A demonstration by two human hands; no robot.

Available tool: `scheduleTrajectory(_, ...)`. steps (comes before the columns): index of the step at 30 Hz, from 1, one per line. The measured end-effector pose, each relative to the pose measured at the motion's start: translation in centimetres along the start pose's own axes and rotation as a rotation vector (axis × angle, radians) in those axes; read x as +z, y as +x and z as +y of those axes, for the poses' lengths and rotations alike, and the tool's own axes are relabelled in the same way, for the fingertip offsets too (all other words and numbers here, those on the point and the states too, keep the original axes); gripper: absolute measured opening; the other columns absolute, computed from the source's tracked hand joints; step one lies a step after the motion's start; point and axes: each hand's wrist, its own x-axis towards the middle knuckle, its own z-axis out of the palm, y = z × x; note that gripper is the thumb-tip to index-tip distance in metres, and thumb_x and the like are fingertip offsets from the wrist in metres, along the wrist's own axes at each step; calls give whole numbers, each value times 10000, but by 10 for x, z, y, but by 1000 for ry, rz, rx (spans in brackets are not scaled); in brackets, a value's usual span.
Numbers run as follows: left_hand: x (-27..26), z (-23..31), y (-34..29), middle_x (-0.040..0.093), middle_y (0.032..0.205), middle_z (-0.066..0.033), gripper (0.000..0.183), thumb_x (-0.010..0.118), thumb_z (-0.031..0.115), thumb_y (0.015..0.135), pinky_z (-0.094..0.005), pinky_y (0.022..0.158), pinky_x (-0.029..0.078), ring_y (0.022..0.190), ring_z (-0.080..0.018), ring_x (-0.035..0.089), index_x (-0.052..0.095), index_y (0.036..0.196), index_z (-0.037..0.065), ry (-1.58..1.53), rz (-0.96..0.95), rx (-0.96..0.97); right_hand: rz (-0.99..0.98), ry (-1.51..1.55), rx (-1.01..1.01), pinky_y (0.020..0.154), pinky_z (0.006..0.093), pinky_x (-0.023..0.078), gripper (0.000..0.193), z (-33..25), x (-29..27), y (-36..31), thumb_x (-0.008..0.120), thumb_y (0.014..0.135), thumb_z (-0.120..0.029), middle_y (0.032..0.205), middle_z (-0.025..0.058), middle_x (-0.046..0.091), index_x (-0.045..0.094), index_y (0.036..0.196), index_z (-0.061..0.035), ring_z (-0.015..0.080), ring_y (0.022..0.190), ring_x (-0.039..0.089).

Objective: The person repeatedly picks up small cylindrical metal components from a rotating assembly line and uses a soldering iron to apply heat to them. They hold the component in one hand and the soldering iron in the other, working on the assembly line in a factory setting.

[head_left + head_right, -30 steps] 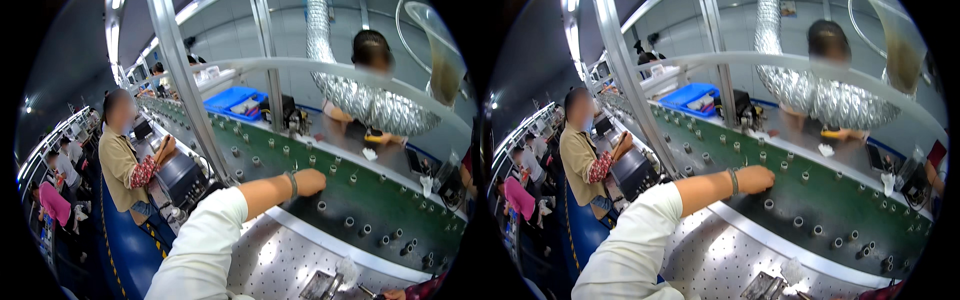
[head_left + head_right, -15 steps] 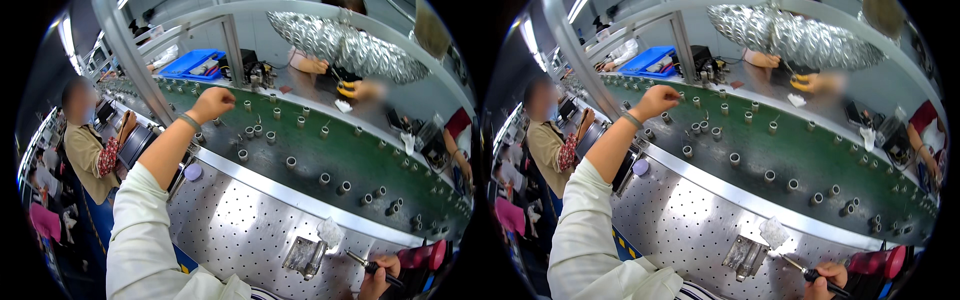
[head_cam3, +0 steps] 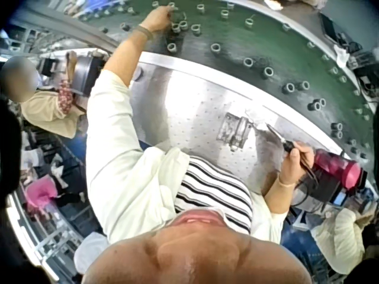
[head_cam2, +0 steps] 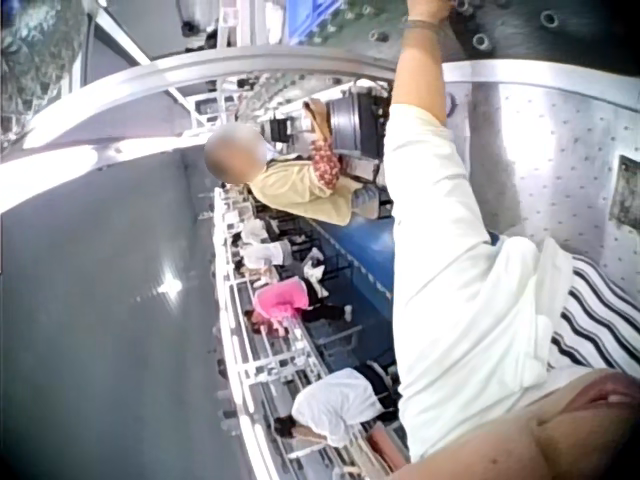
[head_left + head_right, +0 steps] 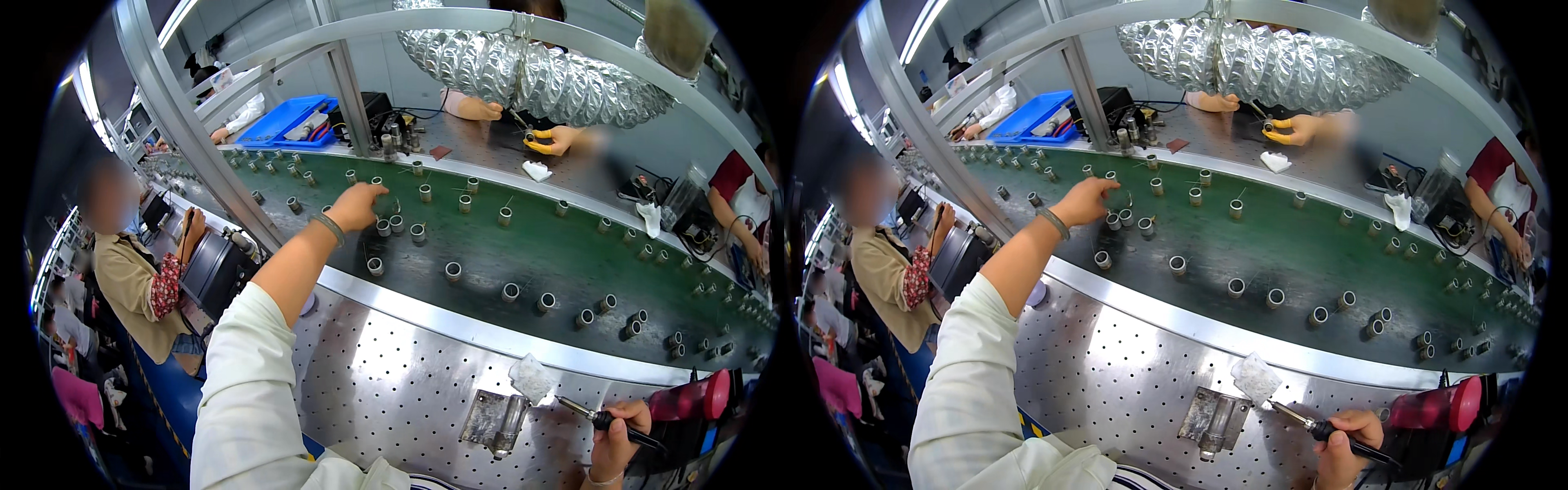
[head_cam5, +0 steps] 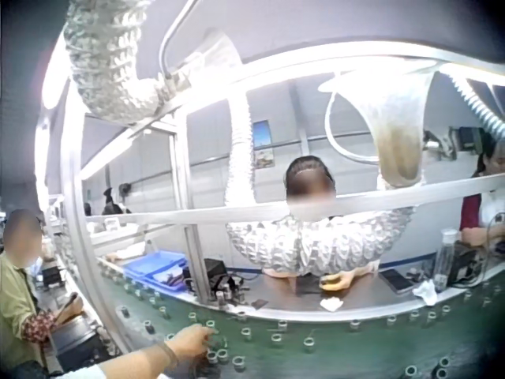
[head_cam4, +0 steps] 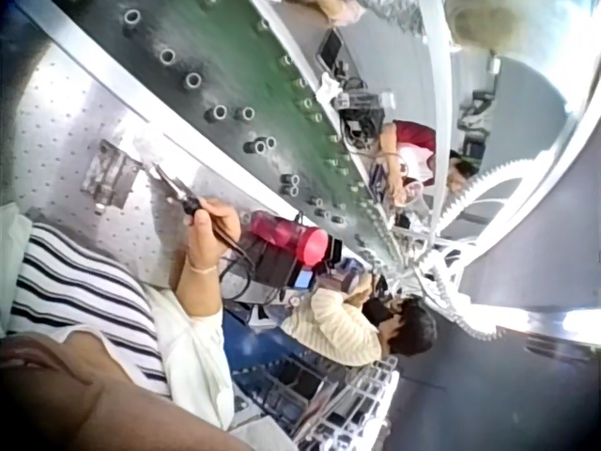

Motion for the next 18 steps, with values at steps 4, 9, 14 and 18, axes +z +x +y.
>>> scheduleTrajectory(4,0,0,13,549,1136,-152,626,502,-148,611,-359,938,424,1068,-325,519,590,1171,116,-9,-45,384,-10,0,-19,393,173,321,294,1,-1,1,656,812,-231,694,66,494,474,817,0,73,452,415)
scheduleTrajectory(9,1,-15,6,549,1191,-130,581,514,-143,613,-360,936,429,1092,-318,519,619,1130,103,16,-131,412,-25,6,5,413,171,326,305,0,-2,1,657,812,-241,698,68,501,470,825,0,72,453,415)
scheduleTrajectory(14,-9,-22,-9,570,1151,-117,494,597,-92,637,-355,885,458,1056,-299,543,635,1097,82,8,-203,338,-33,-31,14,426,167,319,296,-5,2,1,638,818,-241,703,69,505,469,834,1,68,460,412)
scheduleTrajectory(18,-7,-25,-13,584,1052,-103,423,682,-28,657,-333,751,500,971,-247,578,648,1066,78,-67,-129,320,51,-22,22,399,173,343,375,-3,6,2,713,772,-304,659,86,521,499,799,2,84,424,450)
